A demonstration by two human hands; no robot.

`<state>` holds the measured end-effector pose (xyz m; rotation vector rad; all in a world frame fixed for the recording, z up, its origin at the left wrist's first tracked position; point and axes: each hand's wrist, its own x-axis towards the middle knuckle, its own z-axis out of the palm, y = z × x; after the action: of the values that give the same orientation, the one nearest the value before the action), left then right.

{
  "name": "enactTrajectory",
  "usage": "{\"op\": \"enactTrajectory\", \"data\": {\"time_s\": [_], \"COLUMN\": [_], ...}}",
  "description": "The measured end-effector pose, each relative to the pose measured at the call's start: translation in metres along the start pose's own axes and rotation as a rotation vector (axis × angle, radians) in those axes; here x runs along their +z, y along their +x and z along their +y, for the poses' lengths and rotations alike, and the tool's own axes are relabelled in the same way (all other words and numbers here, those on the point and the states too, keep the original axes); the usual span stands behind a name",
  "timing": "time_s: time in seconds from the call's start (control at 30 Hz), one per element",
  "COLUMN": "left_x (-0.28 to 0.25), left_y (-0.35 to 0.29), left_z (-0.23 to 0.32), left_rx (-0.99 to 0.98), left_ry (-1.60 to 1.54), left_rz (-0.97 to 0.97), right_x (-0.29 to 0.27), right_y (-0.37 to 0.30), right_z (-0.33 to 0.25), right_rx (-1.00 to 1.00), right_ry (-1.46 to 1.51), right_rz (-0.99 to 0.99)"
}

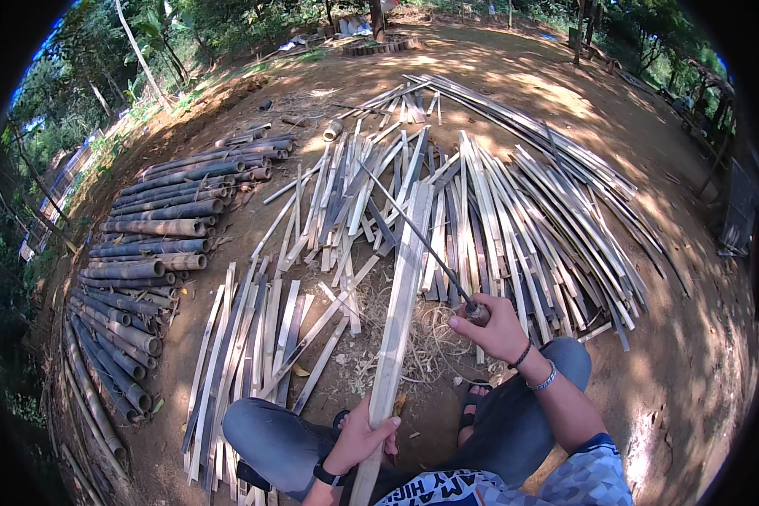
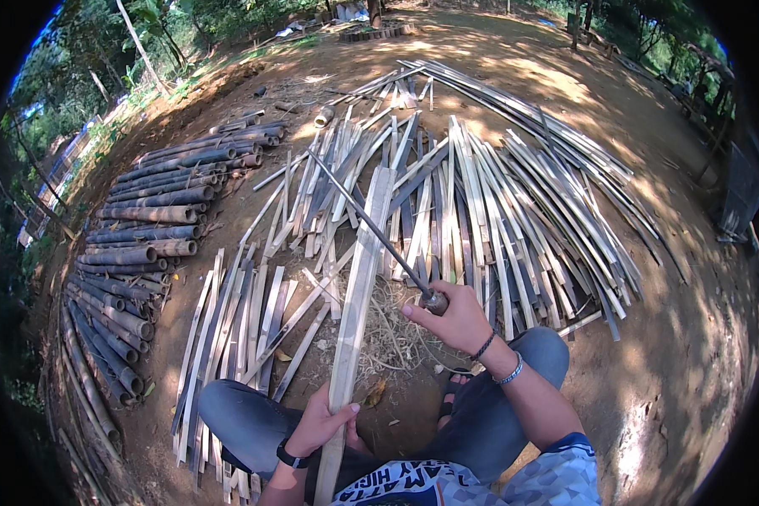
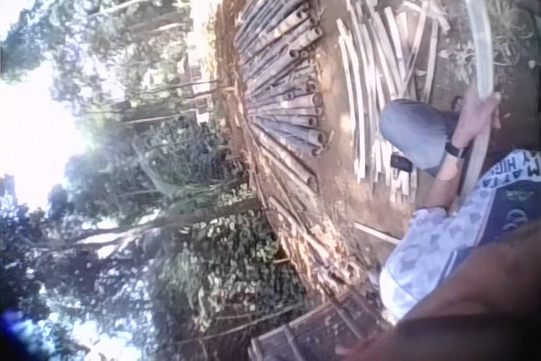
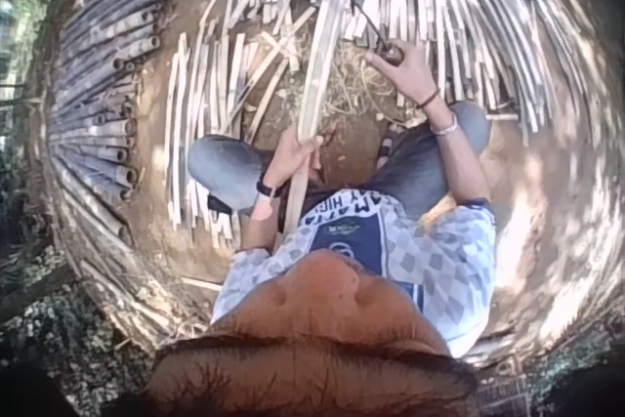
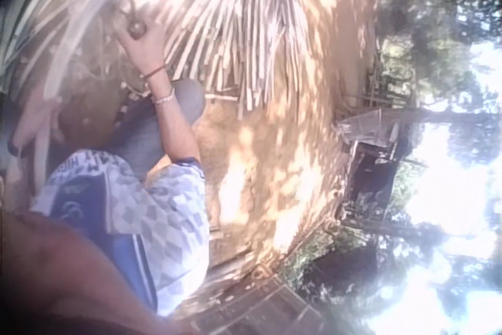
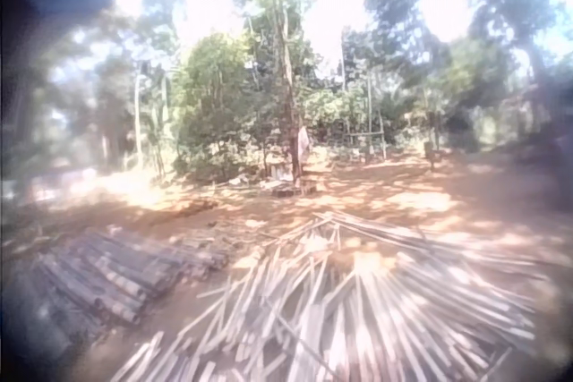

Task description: The person shaves a long strip of bamboo using a large knife, holding the strip against their leg and pulling the blade toward them to smooth the surface.

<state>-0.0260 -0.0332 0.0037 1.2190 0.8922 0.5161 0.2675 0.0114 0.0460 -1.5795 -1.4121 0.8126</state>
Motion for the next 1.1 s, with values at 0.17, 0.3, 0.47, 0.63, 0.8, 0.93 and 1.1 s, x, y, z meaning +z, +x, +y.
{"op": "enactTrajectory", "data": {"time_s": [0.17, 0.3, 0.47, 0.63, 0.8, 0.93, 1.1], "left_x": [-0.010, -0.014, -0.006, -0.003, 0.005, 0.021, 0.015], "left_y": [0.008, 0.022, 0.029, 0.046, 0.072, 0.066, 0.036], "left_z": [-0.023, -0.074, -0.072, -0.045, 0.007, 0.050, 0.070], "left_rx": [-0.193, -0.270, -0.382, -0.364, -0.150, -0.155, -0.042], "left_ry": [-0.036, 0.032, -0.140, -0.612, -0.656, -0.481, -0.333], "left_rz": [0.163, 0.227, 0.065, -0.183, -0.313, -0.182, -0.085], "right_x": [-0.004, -0.010, -0.023, -0.047, -0.072, -0.075, -0.072], "right_y": [0.001, -0.008, -0.031, -0.051, -0.029, -0.016, -0.005], "right_z": [0.009, 0.002, 0.010, -0.042, -0.085, -0.075, -0.070], "right_rx": [-0.045, 0.074, 0.019, -0.030, -0.297, -0.405, -0.425], "right_ry": [-0.076, -0.011, -0.103, -0.407, -0.601, -0.771, -0.923], "right_rz": [0.177, 0.164, 0.156, 0.013, 0.002, 0.081, -0.042]}}
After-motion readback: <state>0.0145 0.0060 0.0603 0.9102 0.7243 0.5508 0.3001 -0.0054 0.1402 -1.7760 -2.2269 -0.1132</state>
